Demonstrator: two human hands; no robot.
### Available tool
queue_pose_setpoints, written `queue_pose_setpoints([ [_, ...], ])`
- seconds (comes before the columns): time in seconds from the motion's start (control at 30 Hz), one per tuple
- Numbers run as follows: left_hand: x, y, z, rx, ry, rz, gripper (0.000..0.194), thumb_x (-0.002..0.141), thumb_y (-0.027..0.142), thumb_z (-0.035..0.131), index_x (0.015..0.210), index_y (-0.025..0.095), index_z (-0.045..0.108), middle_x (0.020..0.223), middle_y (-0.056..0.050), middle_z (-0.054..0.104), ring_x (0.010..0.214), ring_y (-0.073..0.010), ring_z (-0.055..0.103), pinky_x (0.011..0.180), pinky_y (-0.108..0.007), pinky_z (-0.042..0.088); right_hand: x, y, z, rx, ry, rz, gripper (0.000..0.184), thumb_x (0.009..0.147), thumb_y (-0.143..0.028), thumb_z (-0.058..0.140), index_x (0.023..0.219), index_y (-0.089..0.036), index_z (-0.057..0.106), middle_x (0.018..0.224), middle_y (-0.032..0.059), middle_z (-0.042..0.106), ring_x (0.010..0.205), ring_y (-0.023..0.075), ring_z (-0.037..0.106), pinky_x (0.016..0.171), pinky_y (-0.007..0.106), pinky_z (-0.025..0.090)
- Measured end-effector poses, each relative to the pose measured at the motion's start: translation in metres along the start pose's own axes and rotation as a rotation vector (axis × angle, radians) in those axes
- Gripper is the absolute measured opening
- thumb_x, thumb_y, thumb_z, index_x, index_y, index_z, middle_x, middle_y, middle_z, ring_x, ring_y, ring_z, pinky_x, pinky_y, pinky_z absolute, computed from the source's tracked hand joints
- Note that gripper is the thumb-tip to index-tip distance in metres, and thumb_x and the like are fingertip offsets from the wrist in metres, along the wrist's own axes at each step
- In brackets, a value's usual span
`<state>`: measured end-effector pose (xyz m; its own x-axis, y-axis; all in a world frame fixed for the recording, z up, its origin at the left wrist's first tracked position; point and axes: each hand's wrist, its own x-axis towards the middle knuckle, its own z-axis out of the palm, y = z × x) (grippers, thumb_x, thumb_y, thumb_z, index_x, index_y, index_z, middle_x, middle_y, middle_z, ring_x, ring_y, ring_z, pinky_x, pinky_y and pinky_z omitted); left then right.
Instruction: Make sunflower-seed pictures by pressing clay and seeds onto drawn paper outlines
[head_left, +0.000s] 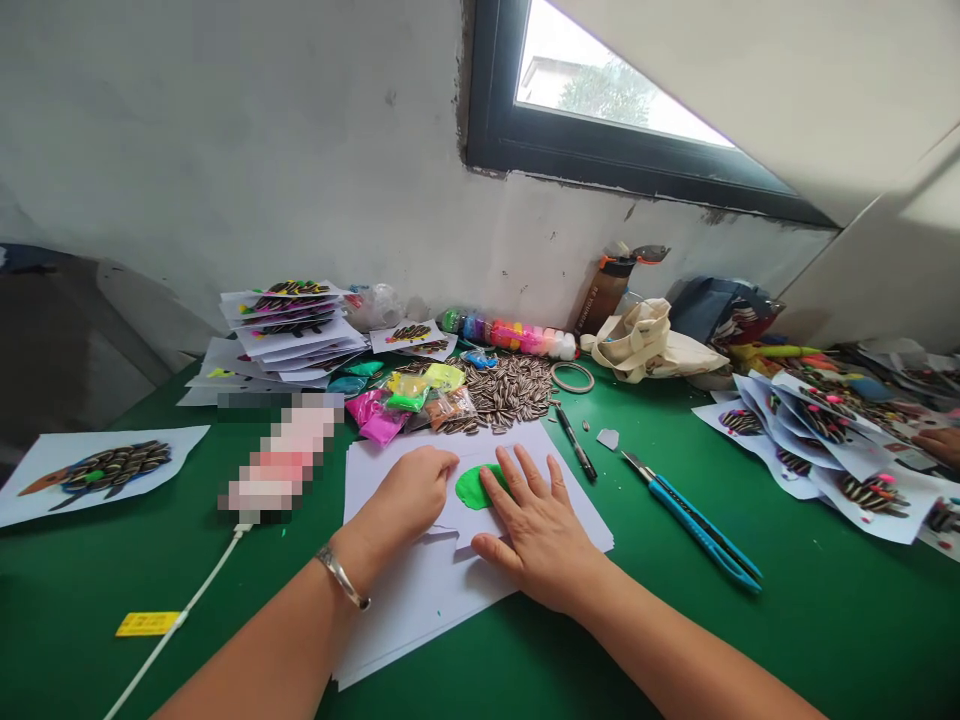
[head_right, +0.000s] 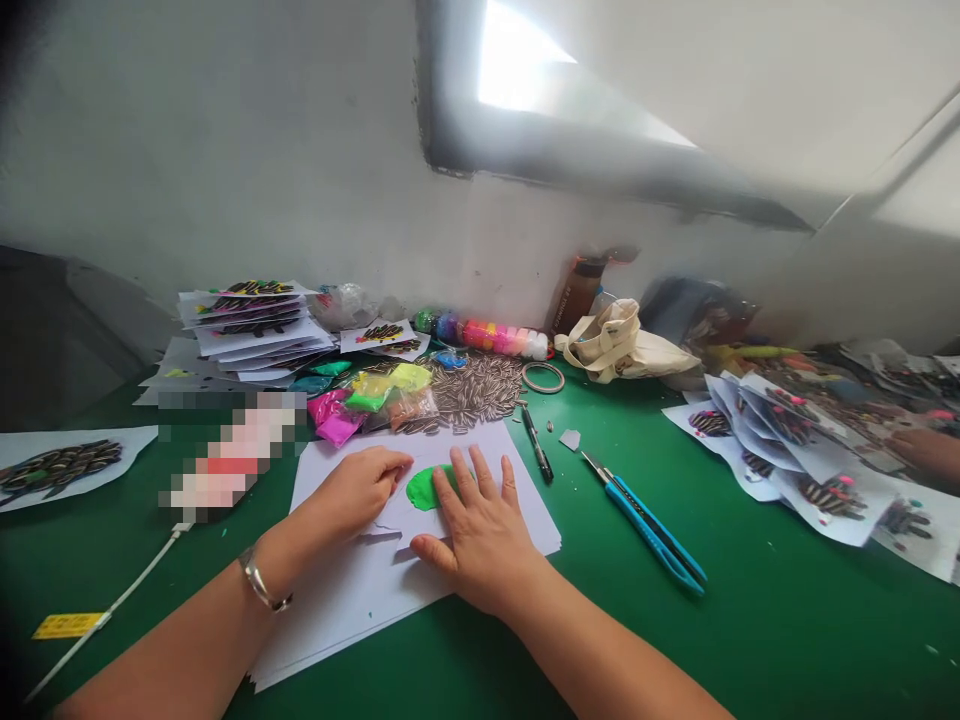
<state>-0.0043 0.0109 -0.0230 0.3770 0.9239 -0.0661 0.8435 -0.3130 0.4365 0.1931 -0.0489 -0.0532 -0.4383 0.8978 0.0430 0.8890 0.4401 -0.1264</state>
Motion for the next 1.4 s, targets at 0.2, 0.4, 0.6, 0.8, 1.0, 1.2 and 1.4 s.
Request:
queue_pose_setpoints([
  [0.2,0.001,-0.002,0.002,-0.002,-0.004,0.003,0.034,0.086,0.009,0.040,0.094,0.018,0.072,0.098,-0.009,0.071,0.093,-0.0217,0.061,0.081,-0.029,0.043,-0.001,0.006,-0.003,0.007,-0.019,0.040,0.077,0.091,-0.071,0.023,0.150,-0.023,0.032,0.160,0.0106,0.012,0.147,0.0360,0.003,0.113,0.064,-0.001],
  [0.4,0.001,-0.003,0.003,-0.007,-0.003,-0.001,0.033,0.087,0.011,0.040,0.094,0.018,0.072,0.097,-0.008,0.071,0.091,-0.0212,0.061,0.079,-0.029,0.043,-0.001,0.011,-0.006,0.014,-0.032,0.095,0.080,0.091,-0.071,0.019,0.149,-0.020,0.033,0.159,0.0097,0.014,0.147,0.0351,0.002,0.113,0.064,-0.003],
  [0.6,0.000,-0.002,0.001,-0.020,-0.005,-0.018,0.033,0.087,0.011,0.041,0.095,0.017,0.072,0.098,-0.009,0.071,0.092,-0.0213,0.062,0.080,-0.029,0.043,-0.001,0.017,-0.005,0.034,-0.046,0.141,0.077,0.091,-0.071,0.019,0.151,-0.023,0.028,0.160,0.0066,0.011,0.147,0.0347,0.003,0.113,0.065,0.000],
  [0.8,0.000,-0.003,0.002,-0.049,0.007,-0.007,0.034,0.089,0.011,0.040,0.100,0.016,0.071,0.099,-0.009,0.071,0.092,-0.0218,0.062,0.080,-0.030,0.044,0.004,0.021,-0.015,0.088,-0.089,0.151,0.069,0.094,-0.065,0.027,0.150,-0.025,0.031,0.159,0.0066,0.017,0.146,0.0349,0.010,0.113,0.065,0.008],
  [1.0,0.000,-0.003,0.001,-0.035,0.002,0.006,0.033,0.089,0.011,0.040,0.096,0.016,0.072,0.095,-0.009,0.071,0.089,-0.0219,0.062,0.079,-0.030,0.045,0.027,0.026,-0.031,0.147,-0.117,0.019,0.059,0.093,-0.064,0.034,0.143,-0.035,0.042,0.158,0.0051,0.025,0.146,0.0351,0.013,0.113,0.064,0.010],
  [1.2,0.000,-0.004,0.003,-0.053,0.003,-0.007,0.033,0.088,0.010,0.041,0.099,0.016,0.072,0.096,-0.009,0.070,0.091,-0.0217,0.063,0.081,-0.031,0.046,0.032,0.034,-0.018,0.250,-0.131,-0.030,0.051,0.096,-0.057,0.035,0.141,-0.035,0.045,0.155,0.0038,0.033,0.144,0.0324,0.021,0.113,0.063,0.016],
  [1.4,-0.001,-0.002,0.001,-0.034,-0.011,-0.017,0.032,0.088,0.009,0.041,0.098,0.016,0.071,0.093,-0.009,0.070,0.089,-0.0210,0.063,0.078,-0.030,0.046,0.028,0.043,-0.014,0.294,-0.100,-0.034,0.056,0.096,-0.055,0.037,0.146,-0.030,0.038,0.155,0.0084,0.031,0.144,0.0303,0.022,0.115,0.057,0.018],
])
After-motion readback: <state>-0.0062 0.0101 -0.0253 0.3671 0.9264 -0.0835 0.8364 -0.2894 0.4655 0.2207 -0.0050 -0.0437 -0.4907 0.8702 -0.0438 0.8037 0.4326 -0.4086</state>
